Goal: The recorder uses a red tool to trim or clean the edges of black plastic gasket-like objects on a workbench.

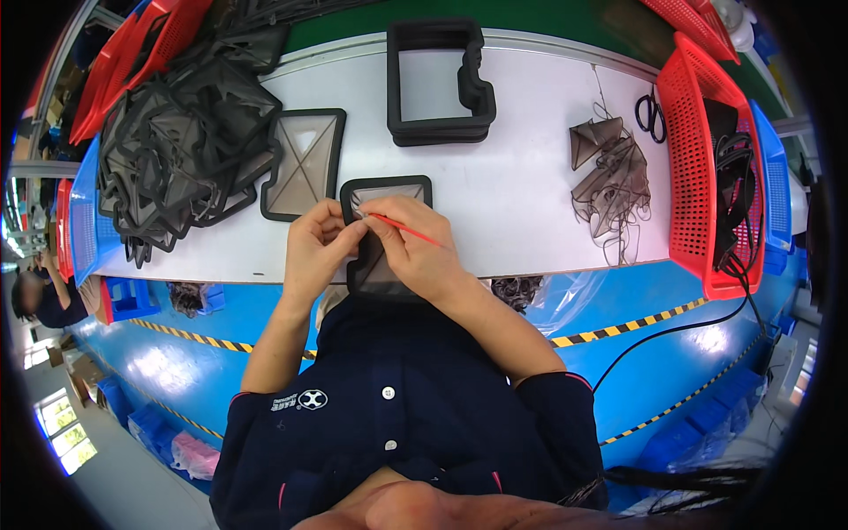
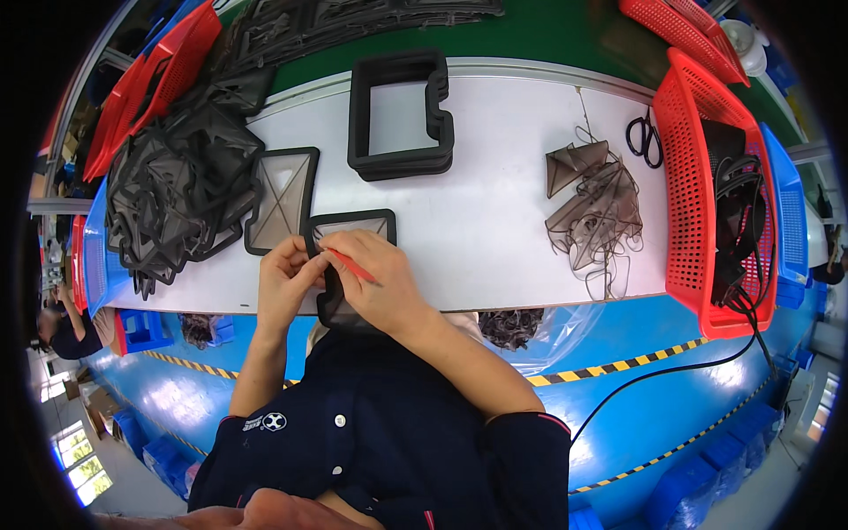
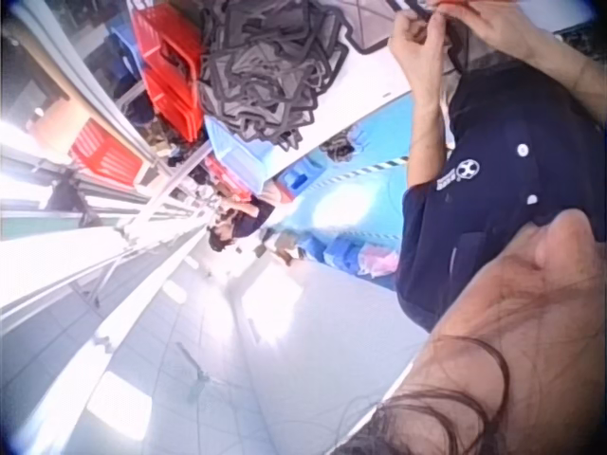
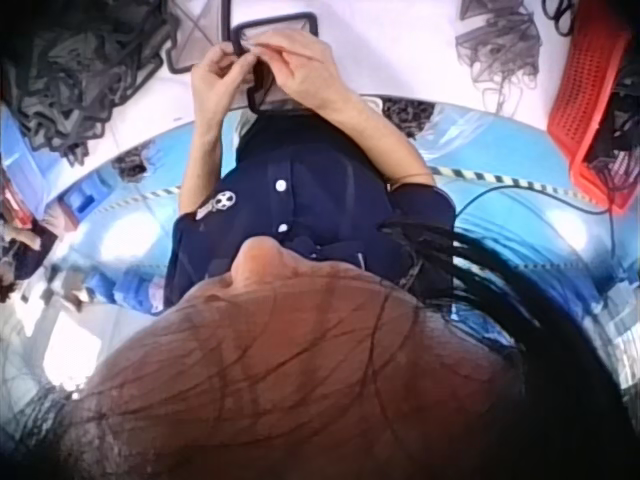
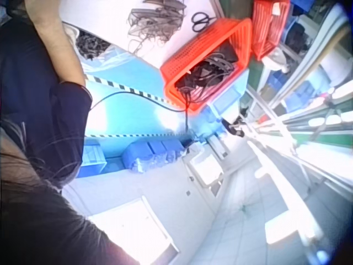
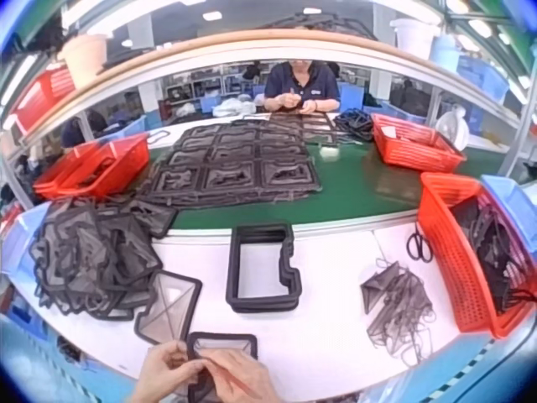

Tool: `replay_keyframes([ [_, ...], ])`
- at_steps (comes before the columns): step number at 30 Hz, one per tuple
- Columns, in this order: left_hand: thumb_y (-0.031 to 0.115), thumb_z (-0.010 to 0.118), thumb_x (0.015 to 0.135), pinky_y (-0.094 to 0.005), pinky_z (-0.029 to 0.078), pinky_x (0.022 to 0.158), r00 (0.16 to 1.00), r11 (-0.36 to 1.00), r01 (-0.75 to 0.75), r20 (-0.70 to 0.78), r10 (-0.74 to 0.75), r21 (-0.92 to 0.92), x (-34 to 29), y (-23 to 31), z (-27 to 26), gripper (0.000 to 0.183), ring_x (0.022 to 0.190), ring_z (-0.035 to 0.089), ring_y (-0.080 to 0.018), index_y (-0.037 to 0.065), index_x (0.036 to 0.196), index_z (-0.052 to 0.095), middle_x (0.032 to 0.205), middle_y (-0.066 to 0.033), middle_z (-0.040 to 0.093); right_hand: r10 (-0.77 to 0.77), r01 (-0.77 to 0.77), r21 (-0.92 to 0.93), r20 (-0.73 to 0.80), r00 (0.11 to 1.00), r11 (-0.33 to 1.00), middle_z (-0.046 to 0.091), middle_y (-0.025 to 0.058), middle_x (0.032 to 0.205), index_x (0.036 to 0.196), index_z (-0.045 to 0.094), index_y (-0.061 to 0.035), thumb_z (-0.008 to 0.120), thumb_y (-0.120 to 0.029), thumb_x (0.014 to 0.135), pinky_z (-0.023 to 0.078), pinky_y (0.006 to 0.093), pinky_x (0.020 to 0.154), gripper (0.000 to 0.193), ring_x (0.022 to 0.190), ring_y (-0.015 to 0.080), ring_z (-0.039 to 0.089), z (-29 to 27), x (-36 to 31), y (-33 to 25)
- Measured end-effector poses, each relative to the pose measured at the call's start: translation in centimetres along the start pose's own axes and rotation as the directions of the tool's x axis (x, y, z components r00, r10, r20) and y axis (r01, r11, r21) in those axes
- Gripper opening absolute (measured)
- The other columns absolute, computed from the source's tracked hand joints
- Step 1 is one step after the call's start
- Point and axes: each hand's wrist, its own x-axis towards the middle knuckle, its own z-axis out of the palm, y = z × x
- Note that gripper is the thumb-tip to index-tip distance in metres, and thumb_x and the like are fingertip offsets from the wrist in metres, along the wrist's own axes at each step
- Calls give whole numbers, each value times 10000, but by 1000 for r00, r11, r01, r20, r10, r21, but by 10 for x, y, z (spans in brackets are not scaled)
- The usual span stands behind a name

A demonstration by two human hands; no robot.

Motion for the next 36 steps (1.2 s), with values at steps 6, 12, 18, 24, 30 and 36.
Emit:
replay_keyframes([
  [6,112,623,842,-221,505,585,989,999,-37,-141,42,38,-1,3,-15,153,624,616,-121,-3,797,532,706,-83,627,-57,46,-269,-36,998,962,625,127,819,897,611,-7,589,-22,808,482,327,666,94,743,283,603,-22,2,-1],
  [12,108,615,842,-234,513,585,959,997,-27,-281,47,72,-7,-4,-46,145,647,636,-150,-6,814,530,713,-112,638,194,-251,-87,-411,891,964,612,85,814,937,594,14,526,-40,883,477,263,688,102,753,138,586,-100,-24,-3],
  [18,109,608,842,-231,510,572,952,999,-2,-305,12,34,-5,-11,-48,125,629,629,-130,-4,838,555,722,-101,643,-182,-146,-315,-804,567,938,609,120,811,959,553,49,503,-151,921,482,261,634,210,709,161,589,-198,-18,-14],
  [24,104,599,844,-207,484,656,968,998,-60,-244,60,7,-10,-5,-56,110,741,613,-98,11,896,569,828,-80,655,-17,-349,-589,-525,851,729,601,79,865,946,615,-2,580,-112,871,438,226,591,138,702,127,554,-220,-18,8],
  [30,28,592,831,-242,508,670,958,961,-266,-130,255,-76,-28,39,-21,123,769,635,-157,-13,939,549,851,-124,649,-139,-203,-572,-497,856,795,589,128,953,912,649,-28,614,-26,808,451,275,684,110,817,192,551,-150,-3,-14],
  [36,2,616,807,-236,529,596,975,971,-186,94,202,-154,-30,63,0,173,695,653,-176,-50,968,574,790,-147,655,-27,32,396,-17,999,918,600,193,1009,914,647,19,606,-11,791,495,261,657,133,764,189,606,-60,6,-46],
])
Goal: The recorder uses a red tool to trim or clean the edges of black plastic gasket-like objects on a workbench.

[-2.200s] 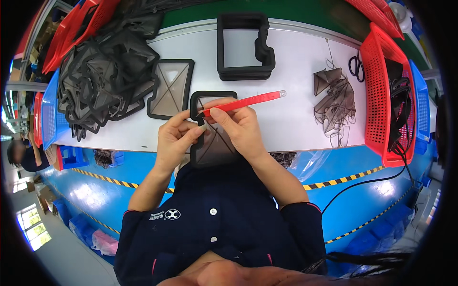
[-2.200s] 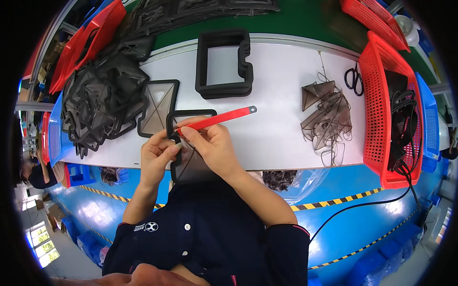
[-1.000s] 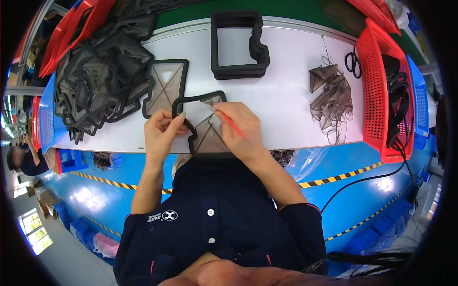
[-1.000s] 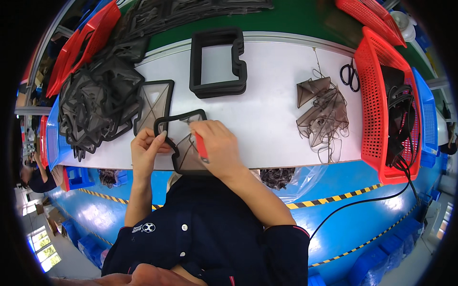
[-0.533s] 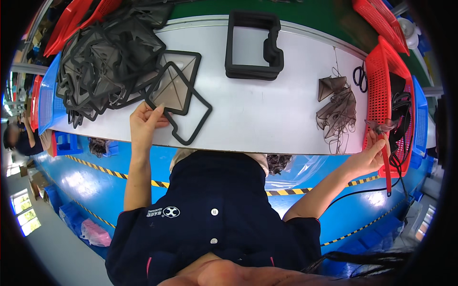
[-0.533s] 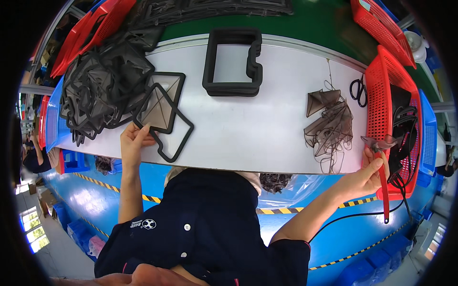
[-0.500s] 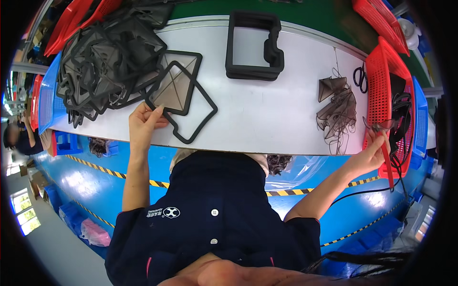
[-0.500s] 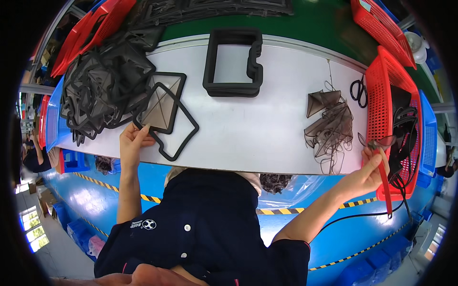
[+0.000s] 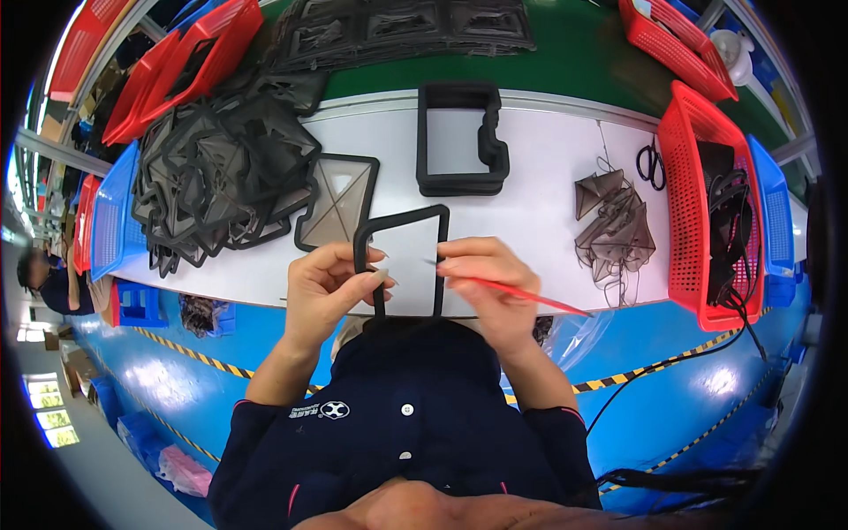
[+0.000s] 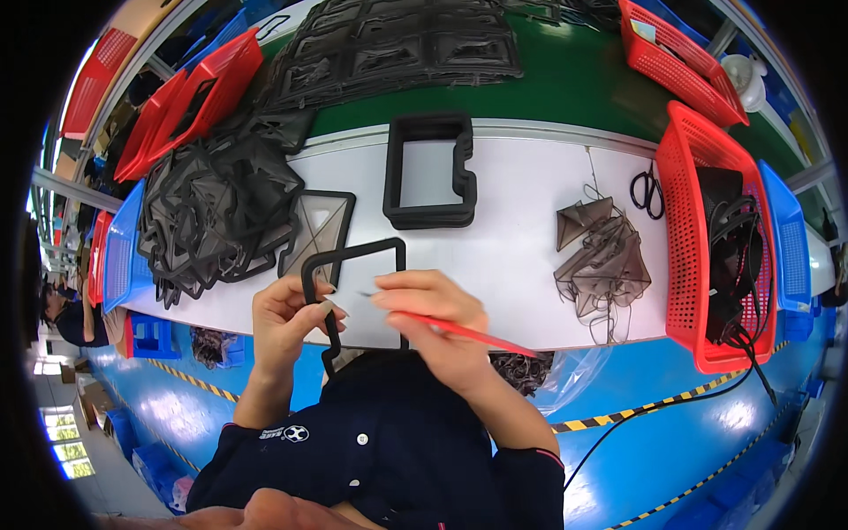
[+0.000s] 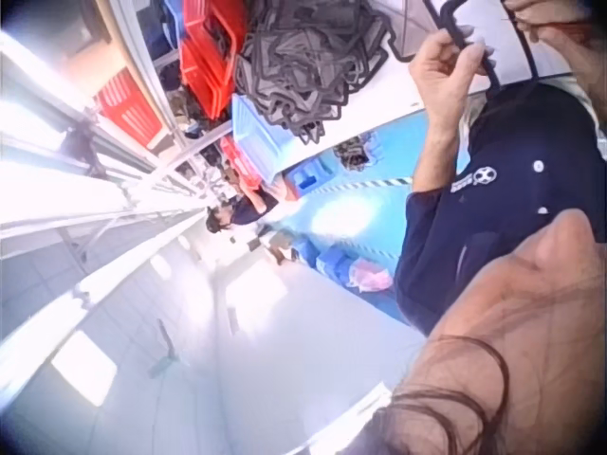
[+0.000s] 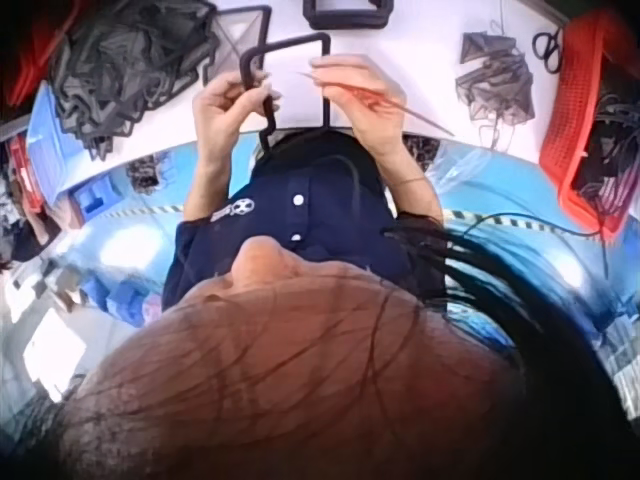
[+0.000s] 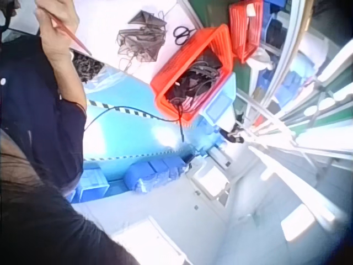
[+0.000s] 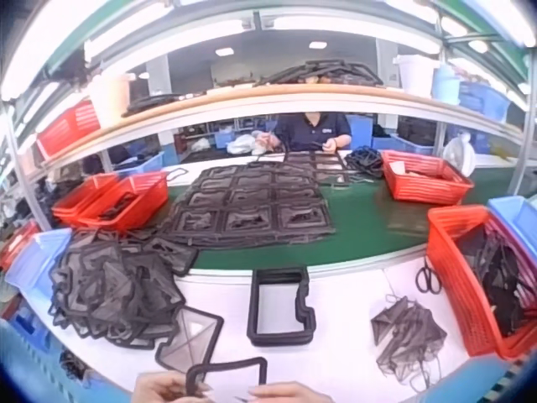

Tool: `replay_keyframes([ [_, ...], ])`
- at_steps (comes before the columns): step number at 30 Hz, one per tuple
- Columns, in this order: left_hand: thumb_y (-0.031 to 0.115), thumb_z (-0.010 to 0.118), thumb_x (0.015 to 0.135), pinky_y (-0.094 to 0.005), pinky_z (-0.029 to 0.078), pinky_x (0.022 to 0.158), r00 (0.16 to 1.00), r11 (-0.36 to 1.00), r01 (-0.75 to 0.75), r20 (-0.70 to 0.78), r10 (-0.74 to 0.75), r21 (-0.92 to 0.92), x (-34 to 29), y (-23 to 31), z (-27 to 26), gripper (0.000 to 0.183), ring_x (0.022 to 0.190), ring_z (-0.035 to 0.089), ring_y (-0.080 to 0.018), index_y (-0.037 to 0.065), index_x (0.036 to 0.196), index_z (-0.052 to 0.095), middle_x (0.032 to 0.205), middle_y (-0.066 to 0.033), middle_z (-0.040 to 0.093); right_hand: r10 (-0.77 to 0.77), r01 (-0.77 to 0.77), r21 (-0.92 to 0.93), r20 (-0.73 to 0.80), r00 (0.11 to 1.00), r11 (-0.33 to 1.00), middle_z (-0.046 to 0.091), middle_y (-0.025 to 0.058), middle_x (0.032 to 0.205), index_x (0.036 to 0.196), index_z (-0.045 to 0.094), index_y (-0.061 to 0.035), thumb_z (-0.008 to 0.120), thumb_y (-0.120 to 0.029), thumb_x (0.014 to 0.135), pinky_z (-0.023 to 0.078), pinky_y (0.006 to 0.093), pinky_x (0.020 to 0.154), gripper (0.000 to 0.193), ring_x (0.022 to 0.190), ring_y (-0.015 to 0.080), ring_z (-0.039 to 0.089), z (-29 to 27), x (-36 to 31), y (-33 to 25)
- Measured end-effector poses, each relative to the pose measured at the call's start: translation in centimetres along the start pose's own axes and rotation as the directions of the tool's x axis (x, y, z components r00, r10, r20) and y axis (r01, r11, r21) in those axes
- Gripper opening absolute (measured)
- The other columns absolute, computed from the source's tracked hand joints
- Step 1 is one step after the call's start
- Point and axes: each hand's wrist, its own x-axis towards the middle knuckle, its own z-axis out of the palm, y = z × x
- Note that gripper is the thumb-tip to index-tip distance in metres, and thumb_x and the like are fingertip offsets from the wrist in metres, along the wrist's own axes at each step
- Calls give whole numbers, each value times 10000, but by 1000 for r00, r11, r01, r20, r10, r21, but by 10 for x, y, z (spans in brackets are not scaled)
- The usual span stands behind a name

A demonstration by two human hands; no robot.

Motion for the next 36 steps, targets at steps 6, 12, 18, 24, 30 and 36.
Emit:
replay_keyframes([
  [6,-10,624,800,-228,520,592,995,994,74,69,-69,-76,-2,-14,8,171,676,648,-158,-49,960,577,785,-126,657,-26,28,-29,83,996,999,620,133,1017,953,657,-39,640,-32,785,513,274,726,169,867,208,618,27,-1,14],
  [12,-10,620,803,-232,523,600,992,989,116,67,-110,-90,-4,-21,6,143,674,644,-151,-44,936,581,781,-117,657,-59,66,-115,67,996,991,622,119,1004,962,653,-34,622,-30,801,514,267,720,164,855,196,619,26,-4,21],
  [18,3,607,815,-244,534,630,986,987,163,33,-163,-11,-5,-19,7,158,673,646,-152,-49,963,588,760,-122,658,-79,74,-207,-12,997,976,613,153,1009,948,640,-11,616,-28,809,515,254,665,141,785,180,623,26,-3,16],
  [24,49,606,817,-282,551,635,993,995,100,63,-98,-28,-1,-18,-4,206,670,655,-192,-61,989,584,745,-155,653,-91,67,-92,-290,953,993,565,237,1087,1003,539,32,488,-51,901,503,251,624,142,717,155,608,-16,-7,24],
  [30,86,614,809,-330,547,664,987,992,-98,120,107,-80,6,-4,-15,224,712,656,-234,-59,976,582,755,-180,647,-7,-274,-438,-541,841,856,556,174,1152,969,569,-6,504,-125,910,471,202,580,148,727,109,604,-108,-13,9],
  [36,106,700,620,-469,265,1038,763,732,-590,532,367,342,10,15,-12,179,1210,416,-334,169,785,721,1109,-92,615,135,-520,-471,-635,761,713,637,74,949,961,576,-30,480,-160,930,409,157,446,165,611,48,568,-149,-20,20],
])
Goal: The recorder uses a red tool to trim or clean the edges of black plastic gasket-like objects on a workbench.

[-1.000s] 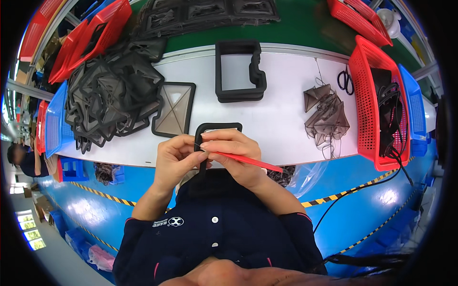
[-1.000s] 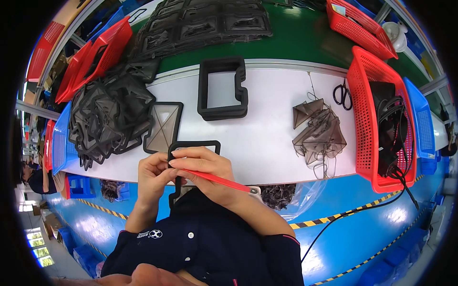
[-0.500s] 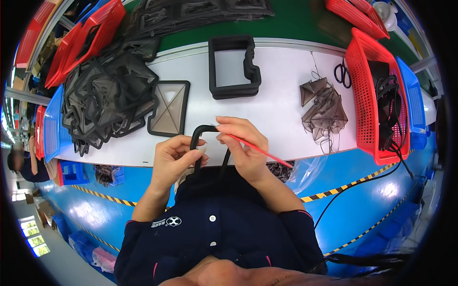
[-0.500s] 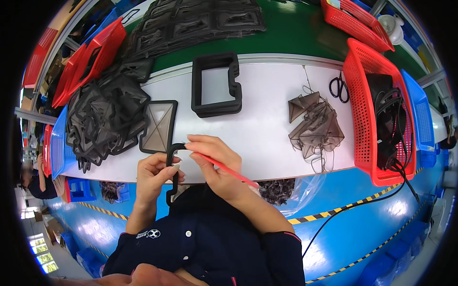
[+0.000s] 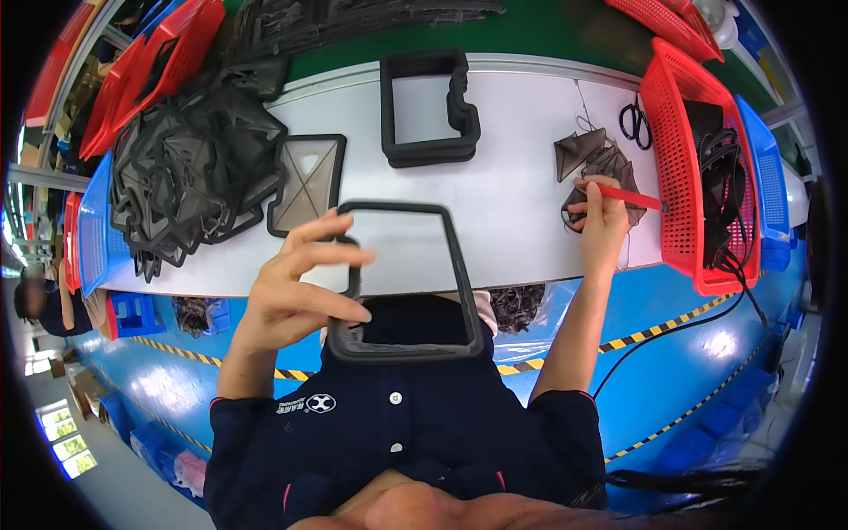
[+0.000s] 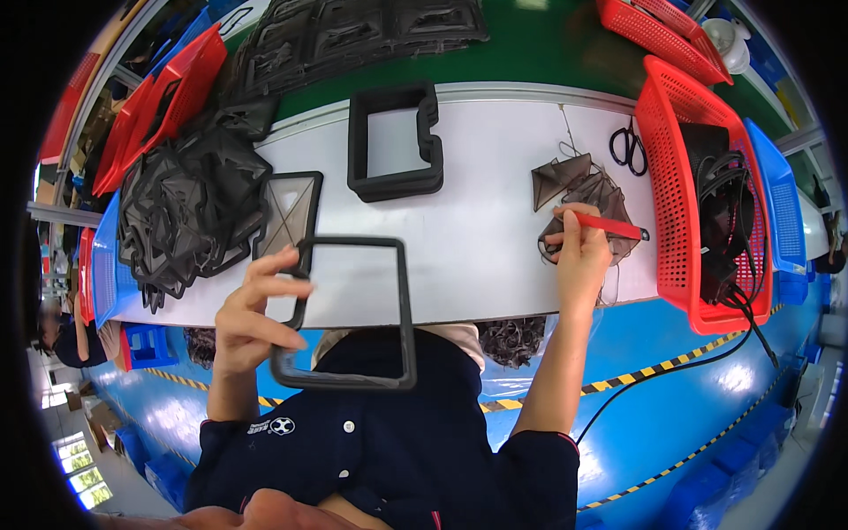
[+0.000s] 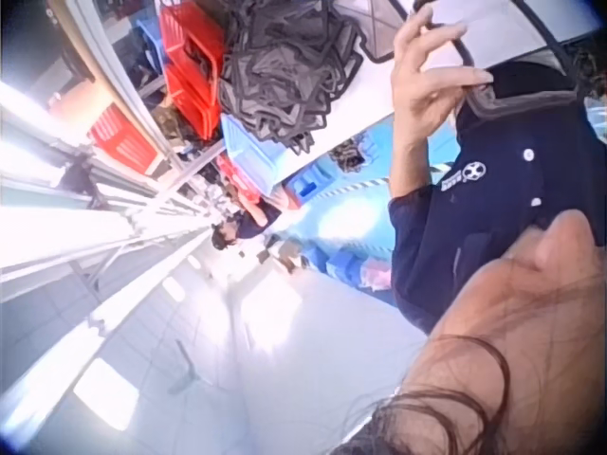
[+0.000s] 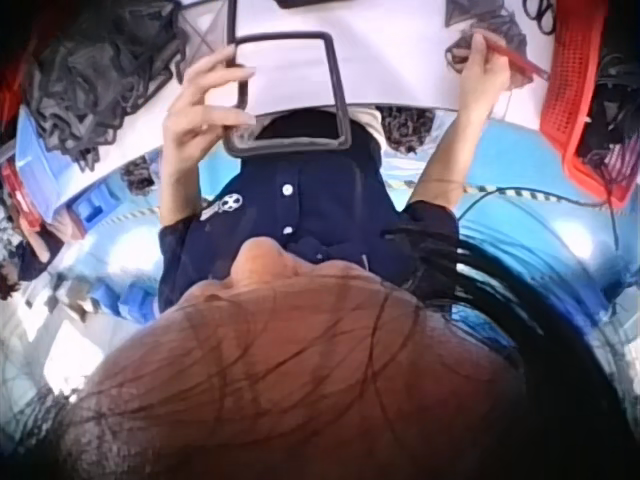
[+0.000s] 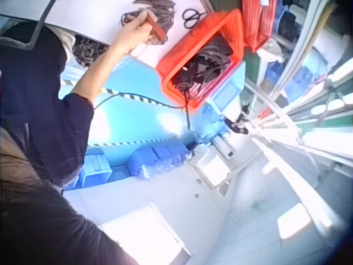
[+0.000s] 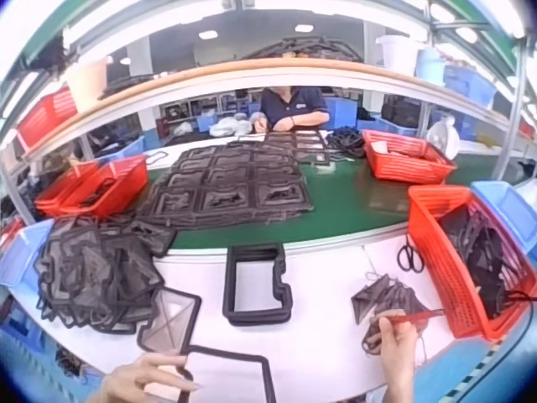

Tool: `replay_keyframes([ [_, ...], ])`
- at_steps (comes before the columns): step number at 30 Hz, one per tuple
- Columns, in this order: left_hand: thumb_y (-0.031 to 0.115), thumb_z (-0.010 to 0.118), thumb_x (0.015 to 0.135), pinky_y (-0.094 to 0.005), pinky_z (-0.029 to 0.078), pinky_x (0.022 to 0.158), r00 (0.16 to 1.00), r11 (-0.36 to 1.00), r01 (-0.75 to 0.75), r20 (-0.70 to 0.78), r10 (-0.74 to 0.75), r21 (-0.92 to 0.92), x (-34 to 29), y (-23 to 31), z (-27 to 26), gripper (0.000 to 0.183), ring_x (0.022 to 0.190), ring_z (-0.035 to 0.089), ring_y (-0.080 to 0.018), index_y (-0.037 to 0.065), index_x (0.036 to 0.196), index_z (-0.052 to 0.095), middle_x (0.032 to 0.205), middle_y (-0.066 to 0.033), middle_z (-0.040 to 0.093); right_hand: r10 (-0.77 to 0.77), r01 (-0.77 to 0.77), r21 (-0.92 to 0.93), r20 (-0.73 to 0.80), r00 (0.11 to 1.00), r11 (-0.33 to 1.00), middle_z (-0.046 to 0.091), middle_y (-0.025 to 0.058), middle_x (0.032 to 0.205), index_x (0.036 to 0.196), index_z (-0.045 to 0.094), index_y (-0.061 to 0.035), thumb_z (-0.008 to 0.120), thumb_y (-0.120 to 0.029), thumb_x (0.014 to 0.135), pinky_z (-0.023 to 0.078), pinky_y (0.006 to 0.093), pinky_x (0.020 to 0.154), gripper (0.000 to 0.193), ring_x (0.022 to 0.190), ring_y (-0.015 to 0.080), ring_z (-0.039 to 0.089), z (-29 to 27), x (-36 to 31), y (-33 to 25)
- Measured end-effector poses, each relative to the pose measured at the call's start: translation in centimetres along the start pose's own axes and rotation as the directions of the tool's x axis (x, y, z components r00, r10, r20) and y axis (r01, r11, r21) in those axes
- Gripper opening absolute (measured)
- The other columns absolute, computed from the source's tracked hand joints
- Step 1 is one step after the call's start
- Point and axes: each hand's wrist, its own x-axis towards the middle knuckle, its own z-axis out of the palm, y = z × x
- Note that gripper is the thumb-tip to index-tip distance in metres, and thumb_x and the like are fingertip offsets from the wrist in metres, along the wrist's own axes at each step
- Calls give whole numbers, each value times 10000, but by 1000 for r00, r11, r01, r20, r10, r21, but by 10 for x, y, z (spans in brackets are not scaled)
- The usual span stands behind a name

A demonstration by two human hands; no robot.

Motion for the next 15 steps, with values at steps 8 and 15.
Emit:
replay_keyframes([
  [8,-52,490,729,-352,509,826,679,615,454,-197,-707,-645,-67,-45,61,504,1056,560,-311,19,1228,473,1303,-223,419,-237,229,-71,-144,961,971,621,80,945,979,625,-34,559,-134,888,417,184,530,150,663,79,552,12,-2,-9],
  [15,267,509,885,-318,545,677,652,202,349,83,-753,-915,-41,-48,46,537,828,607,-201,15,1320,321,1000,-131,570,-152,-64,564,329,932,824,611,100,970,1001,620,17,566,-85,875,472,246,697,171,798,124,585,56,-63,-52],
])
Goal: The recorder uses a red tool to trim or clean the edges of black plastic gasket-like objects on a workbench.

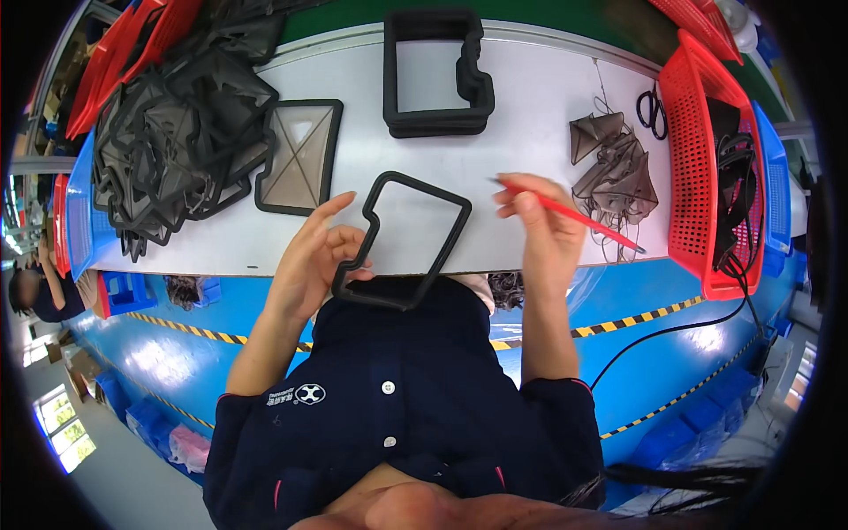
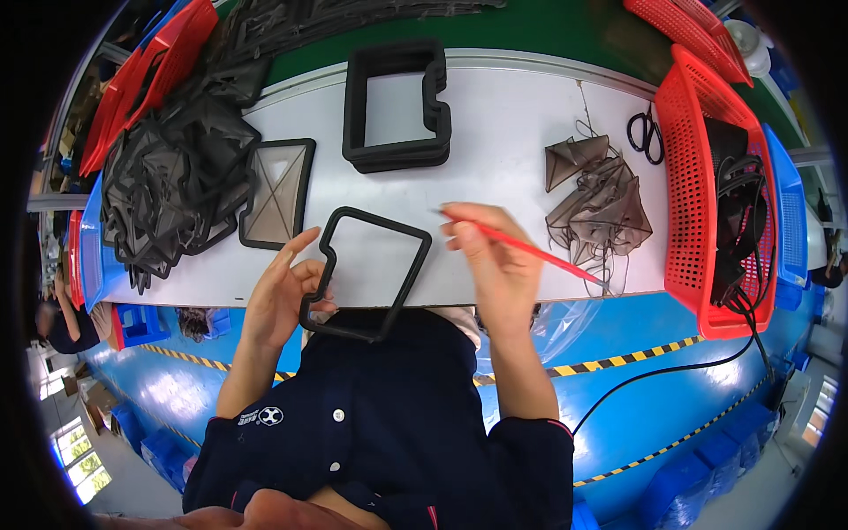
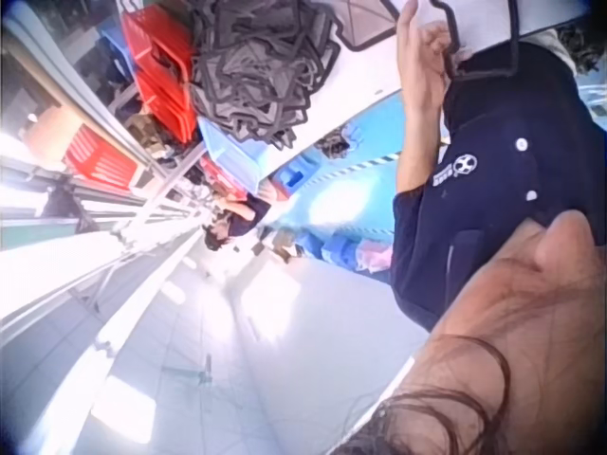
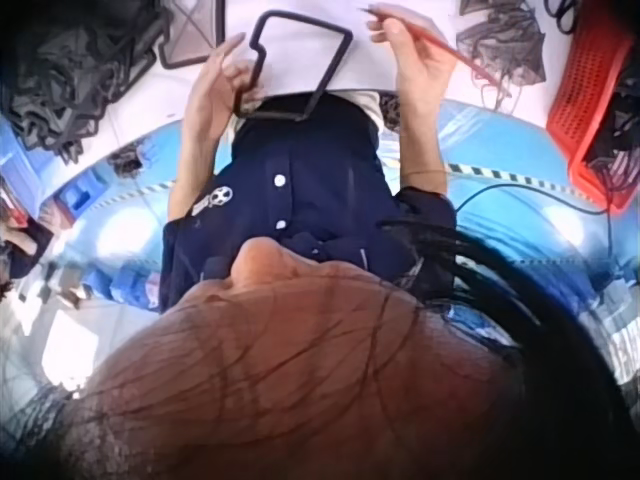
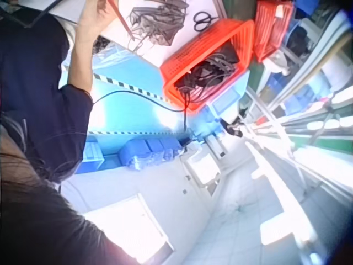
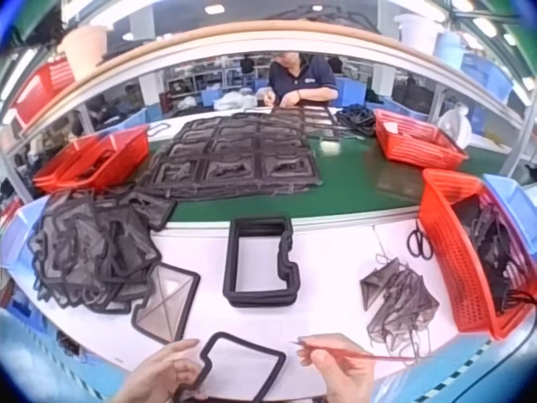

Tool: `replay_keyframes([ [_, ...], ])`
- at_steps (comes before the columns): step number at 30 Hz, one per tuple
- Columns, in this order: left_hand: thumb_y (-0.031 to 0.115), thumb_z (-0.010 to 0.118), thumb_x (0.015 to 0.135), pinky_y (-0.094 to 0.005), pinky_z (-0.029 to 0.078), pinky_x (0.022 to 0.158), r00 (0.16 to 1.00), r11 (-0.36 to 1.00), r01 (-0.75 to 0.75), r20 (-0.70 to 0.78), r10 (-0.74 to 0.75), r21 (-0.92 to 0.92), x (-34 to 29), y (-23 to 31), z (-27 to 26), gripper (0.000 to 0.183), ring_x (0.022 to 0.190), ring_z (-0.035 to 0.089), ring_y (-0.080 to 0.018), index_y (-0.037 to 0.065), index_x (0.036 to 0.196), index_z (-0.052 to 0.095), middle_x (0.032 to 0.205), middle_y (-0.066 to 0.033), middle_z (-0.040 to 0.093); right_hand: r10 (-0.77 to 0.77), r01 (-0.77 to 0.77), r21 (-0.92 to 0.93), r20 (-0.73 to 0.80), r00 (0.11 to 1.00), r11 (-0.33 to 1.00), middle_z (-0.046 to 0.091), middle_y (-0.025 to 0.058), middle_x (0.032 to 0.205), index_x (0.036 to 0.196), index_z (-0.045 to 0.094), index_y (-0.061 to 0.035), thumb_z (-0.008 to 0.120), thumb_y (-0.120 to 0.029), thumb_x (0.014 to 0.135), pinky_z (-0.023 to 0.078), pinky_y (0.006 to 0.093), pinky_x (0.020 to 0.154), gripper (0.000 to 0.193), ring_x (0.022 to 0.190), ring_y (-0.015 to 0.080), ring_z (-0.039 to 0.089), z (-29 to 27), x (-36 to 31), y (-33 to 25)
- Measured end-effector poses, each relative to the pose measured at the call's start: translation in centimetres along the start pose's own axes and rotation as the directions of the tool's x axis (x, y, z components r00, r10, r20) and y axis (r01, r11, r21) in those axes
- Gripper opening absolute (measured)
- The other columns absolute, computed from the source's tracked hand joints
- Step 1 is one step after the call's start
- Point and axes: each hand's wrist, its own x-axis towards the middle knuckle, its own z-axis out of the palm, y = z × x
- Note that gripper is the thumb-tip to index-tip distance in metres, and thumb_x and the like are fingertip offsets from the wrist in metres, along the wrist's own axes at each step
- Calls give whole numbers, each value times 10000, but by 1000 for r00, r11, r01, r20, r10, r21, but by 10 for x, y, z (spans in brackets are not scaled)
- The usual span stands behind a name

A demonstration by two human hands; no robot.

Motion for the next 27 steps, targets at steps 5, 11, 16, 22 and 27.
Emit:
replay_keyframes([
  [5,286,481,928,-237,511,526,1000,968,-20,-12,24,252,12,-6,5,382,664,558,-111,7,1188,461,836,-58,542,180,-243,245,254,950,939,628,111,942,998,607,27,546,-103,889,493,274,730,181,808,153,604,50,-15,20],
  [11,273,485,932,-231,475,522,968,979,-153,-176,176,137,5,-13,18,249,644,558,-101,45,1025,522,795,-43,564,217,-316,341,298,929,885,618,71,916,1000,610,15,553,-123,894,474,247,737,183,802,120,584,79,-15,22],
  [16,295,465,940,-232,469,548,949,962,-257,-165,269,91,-1,-14,19,257,642,555,-101,55,1014,521,799,-45,567,237,-356,318,356,904,879,615,54,907,994,613,12,554,-121,895,453,231,717,176,763,101,561,89,-15,25],
  [22,298,466,940,-230,466,564,939,957,-280,-184,289,75,-4,-16,17,262,644,552,-103,54,1023,513,793,-39,566,293,-443,335,414,862,831,617,53,882,996,611,8,544,-138,902,457,242,706,187,765,94,550,96,-15,29],
  [27,334,481,925,-253,468,556,933,952,-291,-190,305,95,-3,-17,16,255,632,549,-123,91,1003,489,801,-52,563,377,-577,438,464,802,690,612,49,846,1005,594,4,521,-164,914,469,264,664,205,744,100,546,98,-14,30],
])
